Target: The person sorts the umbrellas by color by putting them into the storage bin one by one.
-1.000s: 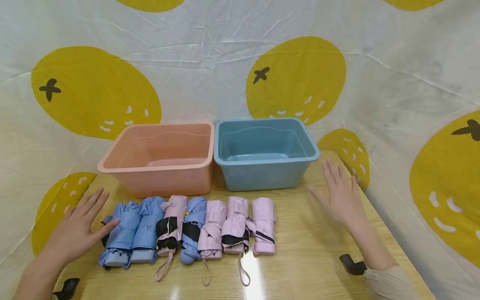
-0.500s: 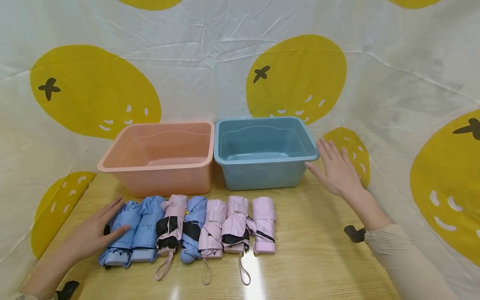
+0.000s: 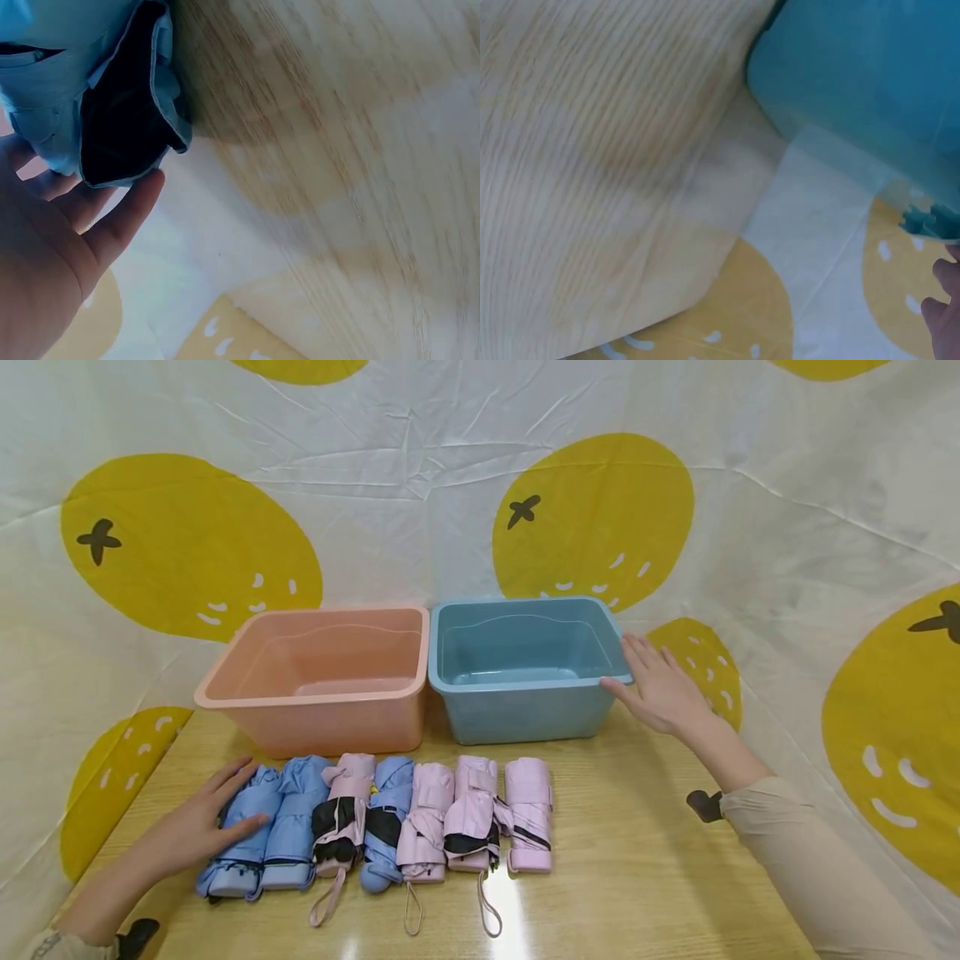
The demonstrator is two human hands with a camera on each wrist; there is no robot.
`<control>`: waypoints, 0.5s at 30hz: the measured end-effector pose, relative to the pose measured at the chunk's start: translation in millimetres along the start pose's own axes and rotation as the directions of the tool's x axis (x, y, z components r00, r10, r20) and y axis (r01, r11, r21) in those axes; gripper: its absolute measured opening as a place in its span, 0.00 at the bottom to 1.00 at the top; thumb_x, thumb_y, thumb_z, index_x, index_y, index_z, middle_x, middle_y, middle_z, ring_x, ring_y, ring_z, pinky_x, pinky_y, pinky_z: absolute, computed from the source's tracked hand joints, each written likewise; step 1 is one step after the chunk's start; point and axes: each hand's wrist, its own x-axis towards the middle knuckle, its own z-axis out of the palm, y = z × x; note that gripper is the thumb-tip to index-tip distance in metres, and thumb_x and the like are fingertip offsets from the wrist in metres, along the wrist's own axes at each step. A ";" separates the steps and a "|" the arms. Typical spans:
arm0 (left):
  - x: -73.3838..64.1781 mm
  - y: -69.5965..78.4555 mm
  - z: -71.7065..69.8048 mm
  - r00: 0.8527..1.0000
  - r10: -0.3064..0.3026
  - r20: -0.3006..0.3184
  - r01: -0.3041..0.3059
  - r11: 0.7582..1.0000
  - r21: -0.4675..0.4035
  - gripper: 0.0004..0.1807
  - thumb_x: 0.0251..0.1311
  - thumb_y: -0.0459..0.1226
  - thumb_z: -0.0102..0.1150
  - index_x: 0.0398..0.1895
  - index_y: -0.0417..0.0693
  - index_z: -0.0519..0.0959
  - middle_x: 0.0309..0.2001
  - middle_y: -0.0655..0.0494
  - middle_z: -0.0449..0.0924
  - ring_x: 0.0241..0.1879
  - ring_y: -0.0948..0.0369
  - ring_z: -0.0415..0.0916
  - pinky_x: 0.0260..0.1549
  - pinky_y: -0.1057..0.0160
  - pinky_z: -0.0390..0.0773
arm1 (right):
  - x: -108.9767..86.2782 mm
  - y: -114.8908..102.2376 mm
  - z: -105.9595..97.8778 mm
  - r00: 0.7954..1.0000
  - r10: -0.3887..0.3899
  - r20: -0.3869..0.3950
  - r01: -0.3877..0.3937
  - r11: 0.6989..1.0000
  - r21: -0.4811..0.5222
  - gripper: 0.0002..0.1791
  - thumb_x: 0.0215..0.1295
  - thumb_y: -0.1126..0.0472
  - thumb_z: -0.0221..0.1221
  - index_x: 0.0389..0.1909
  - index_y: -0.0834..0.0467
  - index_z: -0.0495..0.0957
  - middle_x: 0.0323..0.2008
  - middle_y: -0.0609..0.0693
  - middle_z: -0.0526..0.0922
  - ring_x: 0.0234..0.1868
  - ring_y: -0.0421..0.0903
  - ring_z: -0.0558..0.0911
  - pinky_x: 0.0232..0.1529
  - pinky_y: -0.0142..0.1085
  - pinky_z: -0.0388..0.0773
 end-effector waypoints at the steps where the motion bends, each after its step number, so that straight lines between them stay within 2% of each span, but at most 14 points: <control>1: 0.6 -0.1 0.5 1.000 0.002 -0.001 -0.002 1.000 -0.015 0.54 0.65 0.64 0.62 0.81 0.37 0.57 0.78 0.31 0.52 0.66 0.25 0.65 0.49 0.24 0.74 | 0.3 0.0 0.0 1.000 0.000 0.004 0.000 1.000 0.003 0.47 0.81 0.37 0.45 0.83 0.64 0.41 0.83 0.64 0.43 0.82 0.65 0.45 0.78 0.62 0.38; 8: 3.9 -0.7 1.6 0.999 0.017 -0.035 -0.021 0.991 -0.134 0.53 0.62 0.57 0.70 0.78 0.33 0.60 0.73 0.29 0.57 0.66 0.26 0.64 0.56 0.23 0.69 | 0.9 1.2 0.0 1.000 -0.022 0.018 0.021 0.999 0.045 0.46 0.82 0.38 0.43 0.83 0.66 0.40 0.82 0.66 0.43 0.82 0.66 0.46 0.79 0.62 0.39; 15: 6.8 0.1 3.3 0.998 0.007 -0.063 -0.020 0.977 -0.210 0.49 0.59 0.51 0.75 0.74 0.31 0.63 0.69 0.27 0.59 0.63 0.28 0.65 0.56 0.23 0.68 | 3.7 1.7 0.7 0.999 -0.018 0.030 0.016 0.998 0.060 0.47 0.82 0.38 0.43 0.83 0.66 0.39 0.83 0.66 0.41 0.82 0.65 0.45 0.79 0.61 0.39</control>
